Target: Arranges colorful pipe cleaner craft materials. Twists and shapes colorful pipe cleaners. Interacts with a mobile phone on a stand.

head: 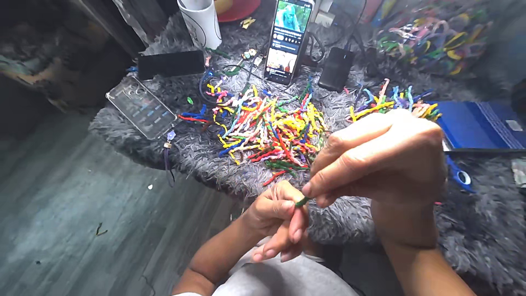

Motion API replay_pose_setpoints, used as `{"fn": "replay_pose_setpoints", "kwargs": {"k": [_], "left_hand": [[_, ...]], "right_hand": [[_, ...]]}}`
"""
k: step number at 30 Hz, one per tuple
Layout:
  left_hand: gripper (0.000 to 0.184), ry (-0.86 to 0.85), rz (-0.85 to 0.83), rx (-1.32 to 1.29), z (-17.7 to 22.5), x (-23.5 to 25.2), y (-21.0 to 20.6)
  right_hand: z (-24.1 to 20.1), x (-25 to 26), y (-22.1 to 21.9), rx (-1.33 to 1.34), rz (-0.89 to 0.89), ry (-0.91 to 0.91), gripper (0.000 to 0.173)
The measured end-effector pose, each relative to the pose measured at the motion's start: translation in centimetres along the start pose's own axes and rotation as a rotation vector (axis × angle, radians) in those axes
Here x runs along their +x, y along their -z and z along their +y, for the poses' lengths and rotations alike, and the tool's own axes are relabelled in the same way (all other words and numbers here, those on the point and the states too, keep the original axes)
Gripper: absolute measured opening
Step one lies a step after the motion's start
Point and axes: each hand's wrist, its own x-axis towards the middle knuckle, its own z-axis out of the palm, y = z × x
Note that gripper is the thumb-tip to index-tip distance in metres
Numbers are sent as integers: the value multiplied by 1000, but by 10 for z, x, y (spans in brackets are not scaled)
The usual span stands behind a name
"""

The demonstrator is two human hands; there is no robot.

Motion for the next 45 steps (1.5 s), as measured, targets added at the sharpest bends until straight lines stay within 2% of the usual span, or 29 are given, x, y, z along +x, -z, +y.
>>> {"fn": "replay_pose_setpoints", "kwargs": {"k": [2, 4, 6, 9, 12, 17, 20, 22, 25, 28, 30, 32, 34, 39, 42, 45], "left_hand": [[29, -47, 24, 172, 3, 1, 7], [33, -152, 114, 483, 10, 1, 11], [33, -312, 258, 974, 15, -1, 14], [21, -608, 438, 1739, 18, -2, 25], [17, -750, 501, 1972, 19, 0, 28], [23, -772, 514, 2110, 20, 7, 27], [28, -727, 456, 2037, 20, 8, 25], [37, -552, 346, 1696, 16, 7, 18], [38, -216, 100, 915, 7, 5, 7], [34, -47, -28, 280, -9, 7, 6], [33, 14, -80, 16, -17, 8, 8], [32, 22, -92, -78, -22, 8, 10], [35, -43, -36, 77, -21, 10, 11], [43, -232, 361, 1049, -3, 9, 26], [25, -389, 614, 1353, 10, 9, 35], [17, -538, 809, 1589, 23, 8, 49]], "right_hand": [[-1, -3, 7, -144, -15, 28, 8], [-1, -5, 13, -293, -20, -7, 10], [1, -6, 18, -355, -26, -69, 9], [4, -7, 21, -424, 6, -132, 10], [3, -6, 21, -478, 43, -175, 13], [6, -3, 16, -451, 63, -188, 13], [5, -3, 19, -402, 9, -156, 12], [3, -7, 27, -310, -68, -76, 12], [-2, -11, 28, -123, -104, 56, 11], [-6, -12, 26, -56, -135, 110, 9], [-6, -13, 25, -62, -140, 109, 9], [-4, -11, 25, -62, -144, 115, 9], [-4, -11, 27, -60, -99, 105, 10], [2, -27, 78, -134, 165, -61, 10], [7, -41, 105, -282, 371, -288, 11], [17, -55, 127, -484, 414, -590, 10]]}}
